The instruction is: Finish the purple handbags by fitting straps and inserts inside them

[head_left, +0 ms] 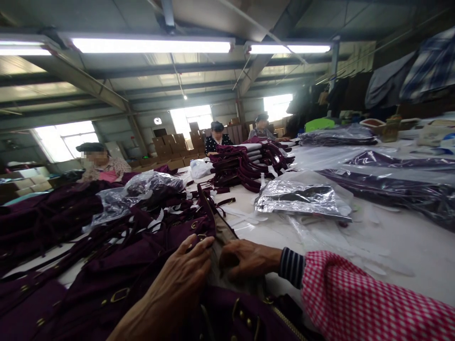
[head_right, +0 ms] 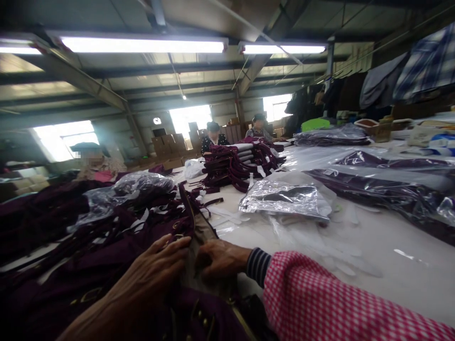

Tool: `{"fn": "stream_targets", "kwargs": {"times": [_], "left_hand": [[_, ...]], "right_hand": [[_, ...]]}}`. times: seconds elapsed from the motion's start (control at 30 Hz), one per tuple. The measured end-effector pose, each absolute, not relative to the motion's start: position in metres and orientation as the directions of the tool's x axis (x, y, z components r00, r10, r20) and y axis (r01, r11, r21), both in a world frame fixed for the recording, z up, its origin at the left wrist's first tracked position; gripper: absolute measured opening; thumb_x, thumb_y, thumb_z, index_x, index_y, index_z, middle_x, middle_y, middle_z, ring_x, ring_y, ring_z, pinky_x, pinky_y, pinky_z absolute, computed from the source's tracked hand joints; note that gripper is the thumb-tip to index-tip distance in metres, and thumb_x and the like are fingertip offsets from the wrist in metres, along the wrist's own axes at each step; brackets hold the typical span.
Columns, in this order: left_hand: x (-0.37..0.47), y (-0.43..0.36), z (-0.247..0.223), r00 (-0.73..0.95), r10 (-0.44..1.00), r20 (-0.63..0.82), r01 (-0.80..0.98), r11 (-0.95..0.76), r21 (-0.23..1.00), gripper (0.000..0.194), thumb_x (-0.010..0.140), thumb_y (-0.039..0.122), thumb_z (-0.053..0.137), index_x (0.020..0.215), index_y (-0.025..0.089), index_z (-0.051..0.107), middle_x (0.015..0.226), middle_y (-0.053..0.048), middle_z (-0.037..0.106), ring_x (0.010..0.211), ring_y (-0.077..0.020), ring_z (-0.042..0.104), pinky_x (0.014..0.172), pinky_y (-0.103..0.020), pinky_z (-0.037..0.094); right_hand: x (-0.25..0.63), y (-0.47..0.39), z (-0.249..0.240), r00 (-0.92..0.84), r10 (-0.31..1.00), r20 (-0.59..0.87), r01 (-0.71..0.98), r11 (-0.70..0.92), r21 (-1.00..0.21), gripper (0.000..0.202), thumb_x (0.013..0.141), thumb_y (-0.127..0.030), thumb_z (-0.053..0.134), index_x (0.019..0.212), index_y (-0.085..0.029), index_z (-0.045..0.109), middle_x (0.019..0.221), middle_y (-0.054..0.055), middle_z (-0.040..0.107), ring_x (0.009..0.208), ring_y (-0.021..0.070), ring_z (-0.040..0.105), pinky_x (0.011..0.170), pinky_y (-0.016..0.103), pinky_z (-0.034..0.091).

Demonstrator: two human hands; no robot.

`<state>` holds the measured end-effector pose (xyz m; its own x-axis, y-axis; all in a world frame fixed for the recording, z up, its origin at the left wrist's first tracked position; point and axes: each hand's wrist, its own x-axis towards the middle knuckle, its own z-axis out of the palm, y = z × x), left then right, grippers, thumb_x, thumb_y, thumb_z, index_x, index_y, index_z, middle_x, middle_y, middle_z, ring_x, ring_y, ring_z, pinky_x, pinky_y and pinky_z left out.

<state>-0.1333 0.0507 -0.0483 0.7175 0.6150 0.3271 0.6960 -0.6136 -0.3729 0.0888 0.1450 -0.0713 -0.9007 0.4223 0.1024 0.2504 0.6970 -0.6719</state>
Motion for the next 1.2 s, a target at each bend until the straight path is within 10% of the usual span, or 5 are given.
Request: {"fn": "stream_targets", "kwargs": {"times": [0.27, 0.57, 0.77, 0.97, 1.2], "left_hand": [[-0.120, 0.061, -0.016, 0.609, 0.770, 0.189, 0.746, -0.475, -0.467, 0.034, 0.096, 0.034, 0.061, 0.066, 0.019, 0.067, 0.068, -0.006, 0.065, 0.084, -0.0243, 0.063, 0.092, -0.041, 0.049], [-0.120, 0.063, -0.012, 0.480, 0.851, 0.213, 0.751, -0.273, -0.601, 0.030, 0.088, 0.003, 0.049, 0.109, 0.018, 0.065, 0.088, -0.006, 0.070, 0.083, -0.0271, 0.064, 0.071, -0.041, 0.049], [-0.146, 0.047, -0.039, 0.661, 0.648, 0.378, 0.738, -0.473, -0.482, 0.026, 0.092, 0.006, 0.047, 0.103, 0.019, 0.067, 0.134, -0.006, 0.064, 0.139, -0.0223, 0.042, 0.119, -0.048, 0.028], [-0.152, 0.045, -0.044, 0.341, 0.885, 0.318, 0.937, -0.291, -0.194, 0.026, 0.100, 0.015, 0.043, 0.088, 0.019, 0.065, 0.107, -0.008, 0.069, 0.127, -0.0258, 0.052, 0.094, -0.041, 0.050], [-0.163, 0.053, -0.058, 0.535, 0.641, 0.550, 0.838, -0.483, -0.252, 0.029, 0.095, 0.011, 0.043, 0.093, 0.023, 0.069, 0.108, -0.003, 0.072, 0.115, -0.0221, 0.058, 0.100, -0.038, 0.040]], "right_hand": [[0.088, 0.124, -0.081, -0.822, 0.497, 0.278, 0.335, 0.817, -0.469, 0.030, 0.087, -0.025, 0.067, 0.117, -0.024, 0.065, 0.093, 0.001, 0.060, 0.083, 0.0164, 0.056, 0.069, 0.025, 0.037], [0.081, 0.113, -0.075, -0.939, 0.141, 0.315, 0.199, 0.967, 0.158, 0.008, 0.101, -0.023, 0.053, 0.102, -0.018, 0.060, 0.091, 0.004, 0.064, 0.076, 0.0165, 0.059, 0.053, 0.029, 0.030], [0.076, 0.113, -0.078, -0.889, 0.344, 0.303, 0.348, 0.937, -0.044, 0.013, 0.088, -0.020, 0.059, 0.100, -0.015, 0.059, 0.089, 0.006, 0.066, 0.066, 0.0164, 0.058, 0.053, 0.028, 0.029], [0.075, 0.116, -0.076, -0.917, 0.316, 0.244, 0.302, 0.949, -0.095, 0.014, 0.091, -0.018, 0.054, 0.104, -0.018, 0.060, 0.093, 0.004, 0.065, 0.068, 0.0132, 0.056, 0.055, 0.026, 0.029], [0.066, 0.113, -0.071, -0.927, 0.298, 0.227, 0.320, 0.945, 0.065, 0.012, 0.092, -0.017, 0.054, 0.104, -0.016, 0.055, 0.089, 0.003, 0.066, 0.065, 0.0139, 0.056, 0.050, 0.029, 0.026]]}}
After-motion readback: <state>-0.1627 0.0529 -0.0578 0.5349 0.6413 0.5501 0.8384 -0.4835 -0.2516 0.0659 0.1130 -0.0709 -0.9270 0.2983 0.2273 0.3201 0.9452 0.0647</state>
